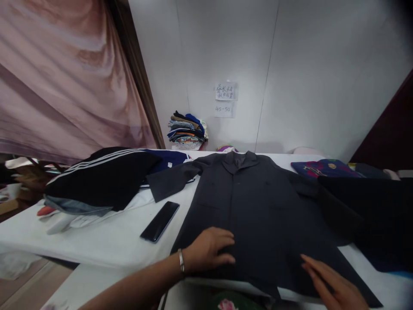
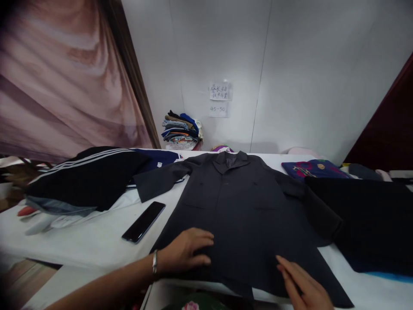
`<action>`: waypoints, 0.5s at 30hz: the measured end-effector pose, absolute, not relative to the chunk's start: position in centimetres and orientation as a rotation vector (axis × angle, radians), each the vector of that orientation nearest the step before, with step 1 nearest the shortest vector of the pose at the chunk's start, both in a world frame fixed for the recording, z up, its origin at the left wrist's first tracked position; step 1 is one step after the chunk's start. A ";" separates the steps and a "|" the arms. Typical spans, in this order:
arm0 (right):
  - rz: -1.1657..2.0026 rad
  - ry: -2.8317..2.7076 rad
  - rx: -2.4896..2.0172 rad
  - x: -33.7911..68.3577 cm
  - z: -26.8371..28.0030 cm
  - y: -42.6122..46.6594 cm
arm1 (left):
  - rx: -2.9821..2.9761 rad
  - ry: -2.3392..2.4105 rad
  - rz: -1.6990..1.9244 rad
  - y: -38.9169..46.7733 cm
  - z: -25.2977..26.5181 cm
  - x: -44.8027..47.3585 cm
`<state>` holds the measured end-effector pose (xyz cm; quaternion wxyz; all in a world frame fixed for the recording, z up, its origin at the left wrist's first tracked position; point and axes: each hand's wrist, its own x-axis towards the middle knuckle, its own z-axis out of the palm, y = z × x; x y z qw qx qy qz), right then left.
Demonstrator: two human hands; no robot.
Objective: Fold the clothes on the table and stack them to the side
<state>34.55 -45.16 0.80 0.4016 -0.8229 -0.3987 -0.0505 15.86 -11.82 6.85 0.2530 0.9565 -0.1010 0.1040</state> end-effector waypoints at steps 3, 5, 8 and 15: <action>0.014 -1.170 -1.997 32.1 2.4 -40.2 | 2.501 -0.034 0.283 -7.2 8.3 19.5; 0.100 -1.249 -1.990 30.9 3.5 -37.8 | 2.318 0.245 0.292 -4.0 8.2 22.9; 0.202 -1.305 -2.046 29.9 4.4 -35.8 | 1.873 0.662 0.266 -0.1 6.8 28.7; 0.199 -1.381 -2.087 30.4 2.3 -34.8 | 1.312 0.830 0.280 4.0 4.2 40.8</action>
